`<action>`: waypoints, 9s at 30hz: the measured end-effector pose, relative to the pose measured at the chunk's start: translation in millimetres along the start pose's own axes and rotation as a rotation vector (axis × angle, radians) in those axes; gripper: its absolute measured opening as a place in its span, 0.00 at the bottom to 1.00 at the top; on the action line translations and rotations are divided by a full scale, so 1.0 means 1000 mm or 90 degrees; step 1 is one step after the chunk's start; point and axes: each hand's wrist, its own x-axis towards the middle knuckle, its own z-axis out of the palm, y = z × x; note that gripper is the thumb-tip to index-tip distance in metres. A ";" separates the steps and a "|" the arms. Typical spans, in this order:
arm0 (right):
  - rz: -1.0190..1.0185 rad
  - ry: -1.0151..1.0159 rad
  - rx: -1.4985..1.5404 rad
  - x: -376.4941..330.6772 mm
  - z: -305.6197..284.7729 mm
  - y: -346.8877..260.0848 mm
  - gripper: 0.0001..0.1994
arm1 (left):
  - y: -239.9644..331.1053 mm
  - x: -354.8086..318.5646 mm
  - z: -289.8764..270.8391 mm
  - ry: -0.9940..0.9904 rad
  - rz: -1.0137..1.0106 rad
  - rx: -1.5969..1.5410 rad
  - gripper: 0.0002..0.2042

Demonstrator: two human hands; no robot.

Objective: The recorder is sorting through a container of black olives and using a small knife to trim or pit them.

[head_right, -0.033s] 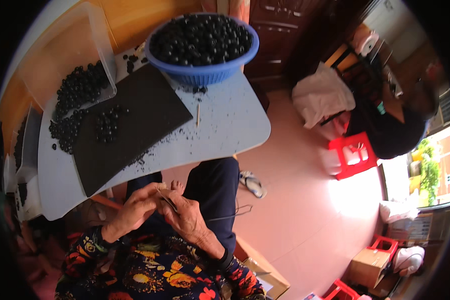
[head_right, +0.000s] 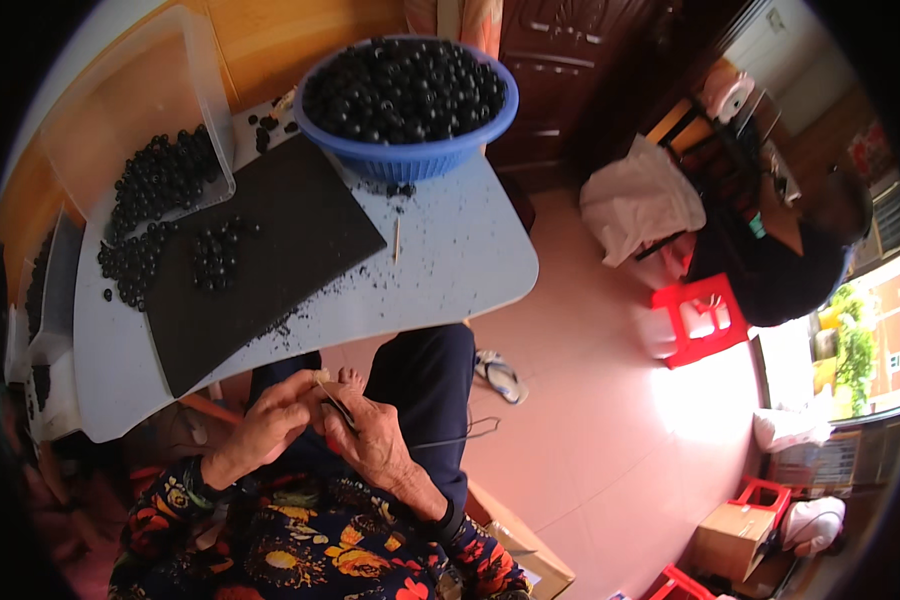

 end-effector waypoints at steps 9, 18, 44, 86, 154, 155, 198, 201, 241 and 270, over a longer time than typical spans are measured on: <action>-0.151 0.280 -0.330 0.156 -0.092 -0.056 0.06 | 0.004 -0.016 -0.018 -0.083 0.072 -0.002 0.15; 0.001 0.359 -0.543 0.259 -0.165 -0.054 0.15 | 0.003 -0.030 -0.029 -0.077 0.107 -0.049 0.12; -0.135 -0.141 -0.525 0.228 0.046 -0.026 0.12 | 0.028 -0.040 -0.045 -0.079 0.131 0.054 0.09; 0.182 0.089 0.190 -0.019 0.003 0.002 0.09 | 0.010 -0.007 0.017 0.018 0.065 0.109 0.11; 0.078 0.027 0.010 0.018 -0.028 -0.020 0.08 | 0.006 0.000 0.014 -0.011 -0.018 -0.030 0.15; 0.084 0.077 0.039 0.031 -0.034 -0.028 0.07 | 0.002 -0.001 0.008 -0.020 0.009 -0.005 0.15; -0.141 -0.227 -0.389 0.202 0.050 -0.030 0.13 | 0.032 -0.027 -0.037 -0.024 0.073 -0.007 0.09; -0.061 -0.200 -0.279 0.173 0.032 -0.038 0.14 | 0.034 -0.027 -0.033 0.003 0.136 -0.047 0.08; 0.262 0.198 0.347 -0.019 -0.001 0.004 0.08 | 0.003 0.012 0.027 0.025 0.113 0.216 0.10; 0.029 0.123 -0.113 -0.034 0.005 0.023 0.09 | -0.007 0.015 0.010 -0.082 0.020 -0.005 0.13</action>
